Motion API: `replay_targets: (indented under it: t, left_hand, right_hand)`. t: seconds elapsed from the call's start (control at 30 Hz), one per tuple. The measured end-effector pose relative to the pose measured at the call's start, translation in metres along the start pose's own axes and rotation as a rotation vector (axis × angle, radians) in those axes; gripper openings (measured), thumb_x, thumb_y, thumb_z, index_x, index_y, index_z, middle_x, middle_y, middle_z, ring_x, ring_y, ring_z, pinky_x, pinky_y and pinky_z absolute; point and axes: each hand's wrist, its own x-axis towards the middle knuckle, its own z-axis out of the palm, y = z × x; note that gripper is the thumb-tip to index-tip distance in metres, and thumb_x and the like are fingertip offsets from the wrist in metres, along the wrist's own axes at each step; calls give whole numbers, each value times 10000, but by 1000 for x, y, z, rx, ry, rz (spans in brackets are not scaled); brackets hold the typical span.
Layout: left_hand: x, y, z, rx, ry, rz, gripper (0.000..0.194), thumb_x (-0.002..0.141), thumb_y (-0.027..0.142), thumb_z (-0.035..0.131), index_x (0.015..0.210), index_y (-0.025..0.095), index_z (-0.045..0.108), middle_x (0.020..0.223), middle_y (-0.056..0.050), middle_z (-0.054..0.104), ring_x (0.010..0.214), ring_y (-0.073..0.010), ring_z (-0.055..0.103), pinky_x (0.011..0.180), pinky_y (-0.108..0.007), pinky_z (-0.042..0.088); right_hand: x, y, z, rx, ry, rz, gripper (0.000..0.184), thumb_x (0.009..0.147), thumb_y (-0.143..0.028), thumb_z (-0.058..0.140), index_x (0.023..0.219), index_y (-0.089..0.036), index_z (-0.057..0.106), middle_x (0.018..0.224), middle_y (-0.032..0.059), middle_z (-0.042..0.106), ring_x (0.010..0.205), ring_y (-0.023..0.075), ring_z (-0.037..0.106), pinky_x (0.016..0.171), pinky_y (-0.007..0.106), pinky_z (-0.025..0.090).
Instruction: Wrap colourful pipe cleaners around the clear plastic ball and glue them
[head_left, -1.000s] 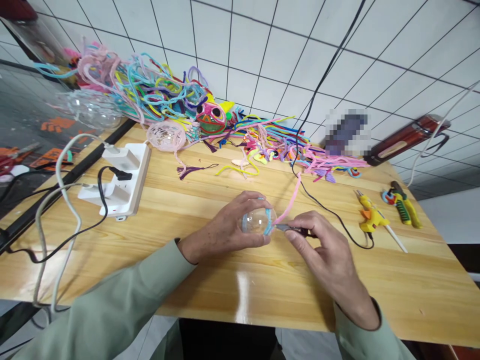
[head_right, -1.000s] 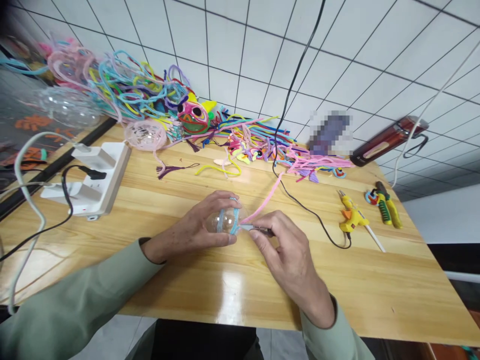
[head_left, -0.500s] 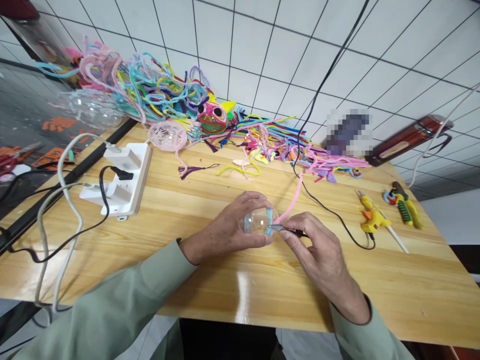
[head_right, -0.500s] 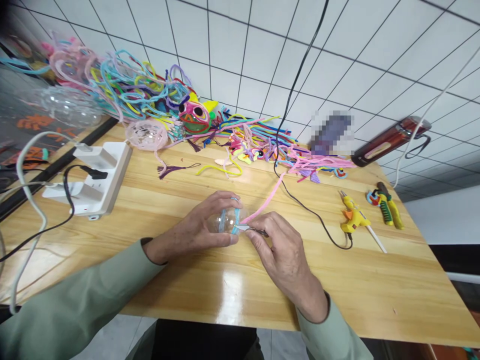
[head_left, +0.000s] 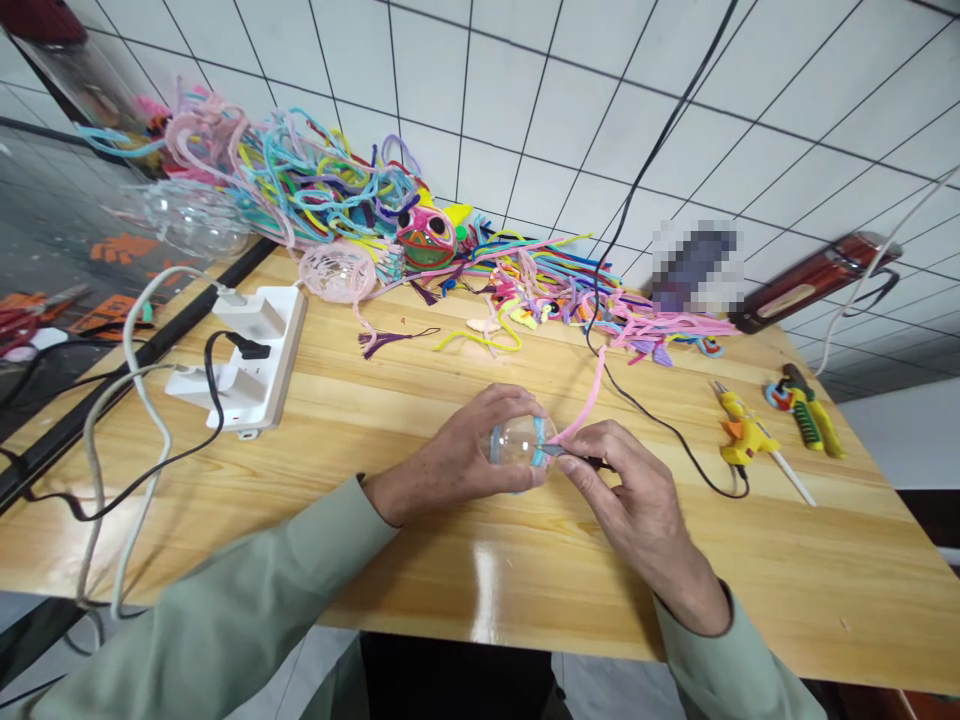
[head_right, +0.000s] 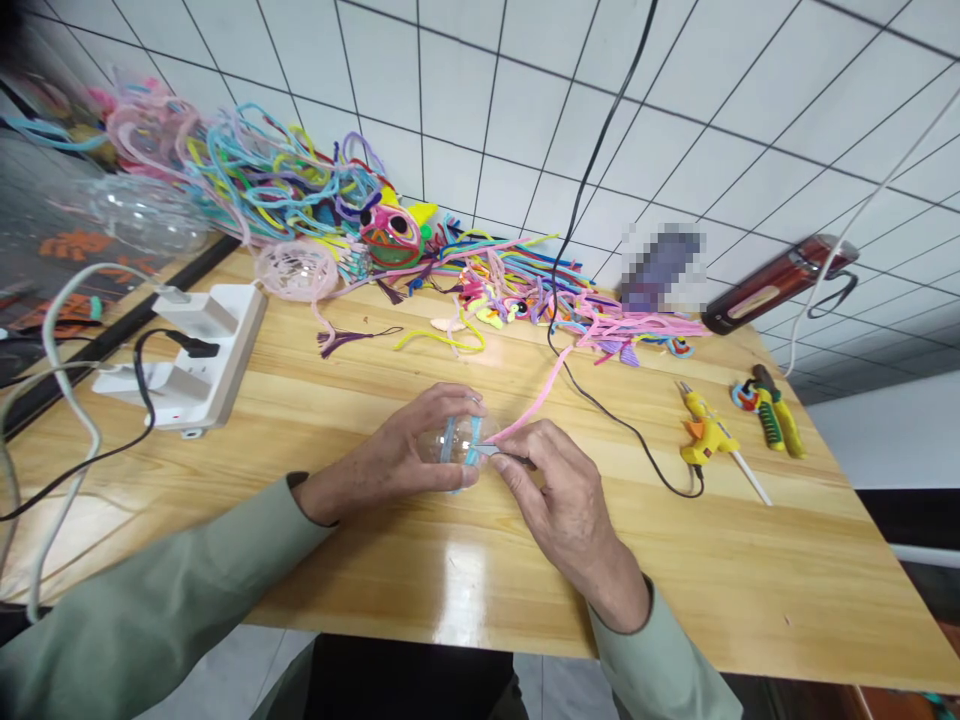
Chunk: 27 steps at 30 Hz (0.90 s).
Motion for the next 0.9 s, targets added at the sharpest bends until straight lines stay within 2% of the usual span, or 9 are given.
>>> replay_targets:
  t: [0.2,0.53,0.9]
  left_hand:
    - [1,2,0,6,0,-45,483,961,408,917,1383,239,754,1398,-143,788,1440,-341,701,1278,-537,576]
    - [-1,0,0,-7,19,-17,492,963,378,922,1395,229,741,1405,-151,782,1425,-332,709,1270,-528,583]
    - [0,4,0,-21,12,-48,501,954,369,922,1404,237,745,1411,-141,778,1427,-334,703,1280,-527,567]
  right_hand:
    - [-1,1,1,-13,4,7,158,1077,-117,734,1103,-272,752,969,54,846,859,217,803,752,362,661]
    - [1,0,0,-86,32,-69,235,1045,-38,748,1125,-258,734,955,39,827,866,198,797,783,327,655]
    - [0,3,1,-65,16,-55,219,1055,-42,745,1130,-247,728,964,43,808,862,191,784,771,320,647]
